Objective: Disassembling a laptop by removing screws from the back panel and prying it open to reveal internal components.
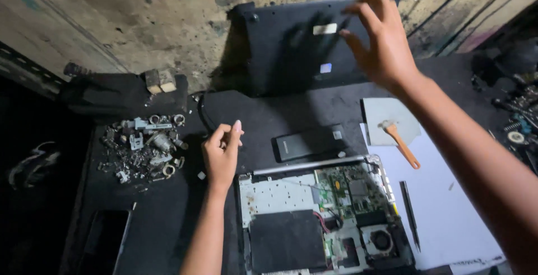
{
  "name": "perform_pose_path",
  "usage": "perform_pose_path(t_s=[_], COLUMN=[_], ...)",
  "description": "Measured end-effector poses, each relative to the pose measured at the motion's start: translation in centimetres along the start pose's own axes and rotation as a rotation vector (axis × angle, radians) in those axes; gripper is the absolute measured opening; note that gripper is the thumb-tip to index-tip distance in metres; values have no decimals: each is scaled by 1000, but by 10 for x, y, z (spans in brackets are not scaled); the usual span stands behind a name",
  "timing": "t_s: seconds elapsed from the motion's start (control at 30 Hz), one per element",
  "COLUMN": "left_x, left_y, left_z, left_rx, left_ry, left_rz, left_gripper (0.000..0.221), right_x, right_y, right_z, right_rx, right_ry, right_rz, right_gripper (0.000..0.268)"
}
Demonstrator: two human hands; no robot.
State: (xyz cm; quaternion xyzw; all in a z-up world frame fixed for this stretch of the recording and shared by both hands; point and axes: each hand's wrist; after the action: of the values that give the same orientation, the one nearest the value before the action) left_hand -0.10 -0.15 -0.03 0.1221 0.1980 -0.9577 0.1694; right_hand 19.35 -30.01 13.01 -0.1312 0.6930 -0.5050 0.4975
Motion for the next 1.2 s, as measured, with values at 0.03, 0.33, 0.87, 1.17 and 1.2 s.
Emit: perform_pose_path(t_s=[0.03, 0.33, 0.87, 1.17, 1.2], left_x=[2, 7, 6, 6, 4], left_y=[0, 3, 6, 7, 7], left_z=[-5, -10, -6, -8, -8], left_rx=[1, -63, -30, -9, -24], left_ry=[-5, 16, 23, 10, 18], left_rz=[-7, -14, -29, -29, -23], left_gripper=[38, 37, 38, 36, 35], right_x=[20, 205, 231, 230, 229], right_y=[-7, -20, 24, 24, 24], right_z=[-25, -226, -264, -265, -265], right_rx=[-2, -440, -229, -214, -206], right_ry=[7, 644, 811, 815, 808], right_rz=[-5, -236, -231, -251, -245], right_gripper=[38, 15, 11, 12, 13])
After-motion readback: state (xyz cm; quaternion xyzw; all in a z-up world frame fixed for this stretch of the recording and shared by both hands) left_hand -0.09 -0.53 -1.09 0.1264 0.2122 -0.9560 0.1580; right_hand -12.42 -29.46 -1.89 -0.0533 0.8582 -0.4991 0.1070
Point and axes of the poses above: each hand's wrist, its own x-axis away from the middle knuckle, its own y-axis out of the palm, z = x × y, and after that the axes turned 9 degrees about -z, right-handed
